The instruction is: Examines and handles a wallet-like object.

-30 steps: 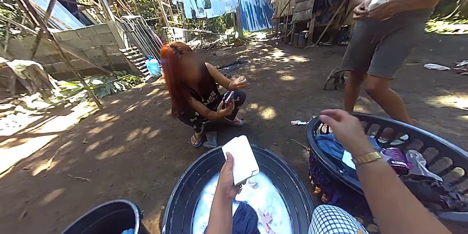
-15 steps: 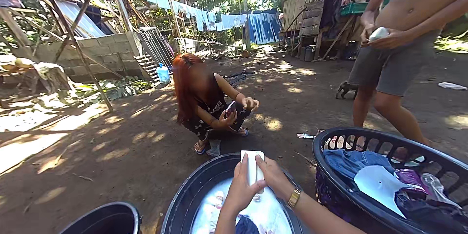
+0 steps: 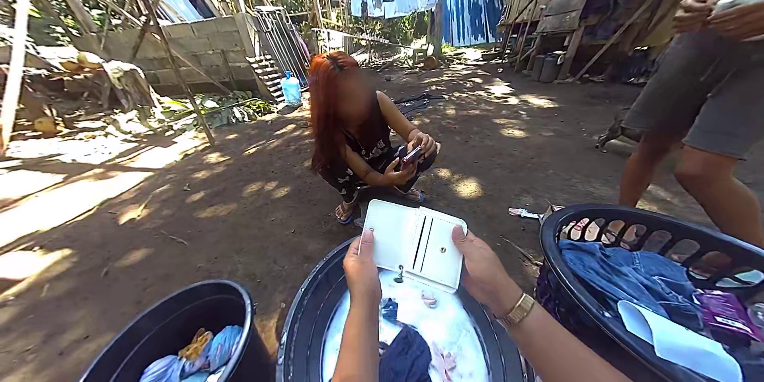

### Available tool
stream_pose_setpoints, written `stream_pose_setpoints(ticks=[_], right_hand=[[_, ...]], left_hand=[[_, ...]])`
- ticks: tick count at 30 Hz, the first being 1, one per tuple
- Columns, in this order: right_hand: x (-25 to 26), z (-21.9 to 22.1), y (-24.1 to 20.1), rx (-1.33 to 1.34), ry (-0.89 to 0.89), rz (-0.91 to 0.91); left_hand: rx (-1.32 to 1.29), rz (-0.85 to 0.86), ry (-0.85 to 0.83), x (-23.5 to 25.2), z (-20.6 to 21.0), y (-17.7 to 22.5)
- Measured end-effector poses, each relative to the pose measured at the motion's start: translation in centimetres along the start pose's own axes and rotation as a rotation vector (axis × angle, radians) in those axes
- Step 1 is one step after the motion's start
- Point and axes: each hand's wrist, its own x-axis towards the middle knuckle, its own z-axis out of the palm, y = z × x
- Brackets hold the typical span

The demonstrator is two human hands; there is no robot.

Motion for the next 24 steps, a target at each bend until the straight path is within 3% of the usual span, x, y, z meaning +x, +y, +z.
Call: stream_pose_setpoints(ticks=[3, 7, 9, 11, 14, 16, 19, 24], right_hand=[[0.7, -0.5, 0.4, 0.210, -0.084, 0.101], [0.9, -1.2, 1.4, 0.331, -0.187, 0.106], [1.4, -1.7, 1.4, 0.268, -0.173, 0.146], [1.9, -1.8, 1.2, 0.068, -0.031, 0.158], [2.3, -2.3, 1.9, -0.468, 0.128, -0.075], [2.4, -3.1, 2.6, -0.772, 0.077, -0.380], [2.5, -2.9, 3.2, -1.024, -0.029, -0.838], [2.1, -2.9, 3.1, -1.092, -0.204, -0.968]], left_hand=[[-0.337, -0.264, -0.027, 0.0, 0.2, 0.1], [-0.347, -0.454, -0.282, -1.6, 1.1, -0.6], [-0.348, -0.450, -0.330, -2.3, 1.3, -0.7], [-0.269, -0.369, -0.319, -2.8, 1.6, -0.7], [-0.081, -0.261, -0.312, -2.7, 1.4, -1.1], [0.092, -0.157, -0.327, -2.6, 1.1, -1.6], [0.301, 0.019, -0.337, -2.2, 0.6, -2.1], [0.506, 0.207, -0.205, -1.7, 0.0, -1.2]])
